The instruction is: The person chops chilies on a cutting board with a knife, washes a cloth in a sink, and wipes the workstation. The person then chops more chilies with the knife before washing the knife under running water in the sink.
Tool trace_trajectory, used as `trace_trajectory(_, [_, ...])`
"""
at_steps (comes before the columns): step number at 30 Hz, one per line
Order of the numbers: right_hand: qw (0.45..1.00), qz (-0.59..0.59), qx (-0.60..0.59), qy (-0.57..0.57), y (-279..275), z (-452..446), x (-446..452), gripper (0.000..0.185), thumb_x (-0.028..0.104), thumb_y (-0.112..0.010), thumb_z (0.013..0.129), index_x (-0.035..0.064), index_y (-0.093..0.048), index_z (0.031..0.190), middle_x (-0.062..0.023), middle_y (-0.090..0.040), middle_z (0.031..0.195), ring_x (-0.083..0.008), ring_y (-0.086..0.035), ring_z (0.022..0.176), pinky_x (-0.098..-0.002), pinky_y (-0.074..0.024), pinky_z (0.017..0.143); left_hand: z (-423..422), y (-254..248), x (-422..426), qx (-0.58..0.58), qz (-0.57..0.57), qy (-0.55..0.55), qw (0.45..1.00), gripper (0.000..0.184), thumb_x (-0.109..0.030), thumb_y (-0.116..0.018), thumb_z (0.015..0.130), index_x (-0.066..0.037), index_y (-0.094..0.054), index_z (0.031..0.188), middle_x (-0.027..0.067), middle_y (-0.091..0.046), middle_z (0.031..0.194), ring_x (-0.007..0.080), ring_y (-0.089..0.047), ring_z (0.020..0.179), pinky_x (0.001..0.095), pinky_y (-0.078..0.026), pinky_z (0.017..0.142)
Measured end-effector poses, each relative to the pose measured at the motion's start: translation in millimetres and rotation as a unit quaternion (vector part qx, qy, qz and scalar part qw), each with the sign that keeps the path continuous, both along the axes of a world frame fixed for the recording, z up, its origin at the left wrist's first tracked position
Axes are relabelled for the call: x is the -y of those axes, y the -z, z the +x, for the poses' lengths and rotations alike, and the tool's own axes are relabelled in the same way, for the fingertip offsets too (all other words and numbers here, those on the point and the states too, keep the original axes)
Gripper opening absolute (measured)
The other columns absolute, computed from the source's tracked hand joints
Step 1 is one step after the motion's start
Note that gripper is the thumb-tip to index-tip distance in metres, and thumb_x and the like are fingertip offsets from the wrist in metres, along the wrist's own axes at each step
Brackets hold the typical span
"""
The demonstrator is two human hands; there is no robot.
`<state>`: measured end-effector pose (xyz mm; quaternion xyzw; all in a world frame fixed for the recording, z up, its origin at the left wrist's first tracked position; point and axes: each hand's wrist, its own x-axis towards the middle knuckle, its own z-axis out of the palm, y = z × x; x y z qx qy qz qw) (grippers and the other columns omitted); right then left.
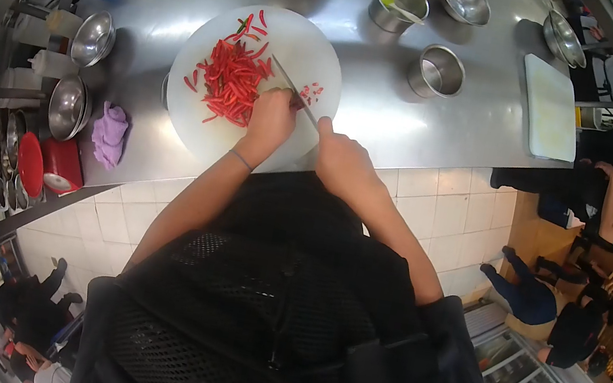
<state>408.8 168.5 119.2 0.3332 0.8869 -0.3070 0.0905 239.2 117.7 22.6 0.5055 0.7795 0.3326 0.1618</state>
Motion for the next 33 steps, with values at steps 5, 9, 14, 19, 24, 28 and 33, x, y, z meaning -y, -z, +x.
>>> trace_trajectory(5, [0.999, 0.017, -0.024, 0.036, 49, -5, 5, 0.029, -0.002, -0.053, 0.082, -0.0045, -0.043, 0.110, -0.0278, -0.067, 0.078, -0.0468, -0.068, 0.075, -0.0549, -0.0540, 0.069, -7, 8, -5, 0.012, -0.023, -0.003, 1.000, 0.008, 0.000, -0.065, 0.078, 0.001, -0.072, 0.081, 0.0220, -0.069, 0.079, 0.0410, -0.068, 0.079, 0.0494, -0.055, 0.074])
trace_trajectory(9, [1.000, -0.002, -0.002, 0.030, 14, -11, -3, 0.030, -0.001, -0.053, 0.082, -0.0035, -0.043, 0.111, -0.0281, -0.067, 0.081, -0.0482, -0.067, 0.077, -0.0559, -0.0537, 0.072, -11, 12, -6, 0.022, -0.001, -0.004, 1.000, 0.010, -0.001, -0.065, 0.078, 0.002, -0.073, 0.084, 0.0226, -0.070, 0.081, 0.0400, -0.070, 0.079, 0.0469, -0.056, 0.074])
trace_trajectory(14, [0.996, -0.003, -0.046, 0.070, 58, -12, 5, 0.027, 0.004, -0.054, 0.088, -0.0025, -0.044, 0.112, -0.0286, -0.067, 0.081, -0.0485, -0.067, 0.080, -0.0568, -0.0532, 0.073, -7, 2, -6, 0.035, -0.017, -0.006, 0.999, 0.012, -0.001, -0.066, 0.078, 0.003, -0.073, 0.086, 0.0225, -0.071, 0.083, 0.0388, -0.071, 0.080, 0.0449, -0.057, 0.075])
trace_trajectory(19, [0.991, -0.029, -0.080, 0.104, 51, -10, -14, 0.027, 0.011, -0.056, 0.093, 0.0000, -0.045, 0.115, -0.0295, -0.066, 0.082, -0.0505, -0.064, 0.083, -0.0590, -0.0495, 0.074, -7, 4, -8, -0.068, -0.009, 0.020, 0.997, 0.007, -0.003, -0.064, 0.081, 0.001, -0.070, 0.082, 0.0226, -0.067, 0.078, 0.0413, -0.067, 0.078, 0.0501, -0.053, 0.073])
trace_trajectory(24, [0.995, 0.017, -0.073, 0.059, 47, -8, -13, 0.027, 0.002, -0.053, 0.087, -0.0014, -0.044, 0.112, -0.0281, -0.067, 0.084, -0.0470, -0.068, 0.080, -0.0558, -0.0536, 0.074, -7, 3, -11, -0.059, 0.027, 0.025, 0.998, 0.006, 0.001, -0.064, 0.080, 0.002, -0.069, 0.082, 0.0241, -0.069, 0.083, 0.0413, -0.067, 0.079, 0.0488, -0.053, 0.075])
trace_trajectory(28, [0.998, 0.011, -0.038, 0.039, 8, -11, -5, 0.028, 0.000, -0.052, 0.084, -0.0038, -0.043, 0.110, -0.0290, -0.067, 0.084, -0.0473, -0.067, 0.080, -0.0556, -0.0537, 0.074, -5, -1, -7, -0.064, 0.020, 0.007, 0.998, 0.006, 0.000, -0.063, 0.081, 0.002, -0.068, 0.082, 0.0246, -0.068, 0.085, 0.0415, -0.067, 0.081, 0.0495, -0.053, 0.075])
trace_trajectory(33, [0.998, -0.025, -0.017, 0.063, 21, -16, 8, 0.025, -0.001, -0.049, 0.085, -0.0057, -0.042, 0.109, -0.0316, -0.067, 0.087, -0.0493, -0.067, 0.083, -0.0573, -0.0530, 0.076, -9, 14, -8, -0.053, 0.026, -0.009, 0.998, 0.008, -0.001, -0.062, 0.081, 0.003, -0.069, 0.083, 0.0250, -0.068, 0.082, 0.0422, -0.067, 0.078, 0.0492, -0.054, 0.072])
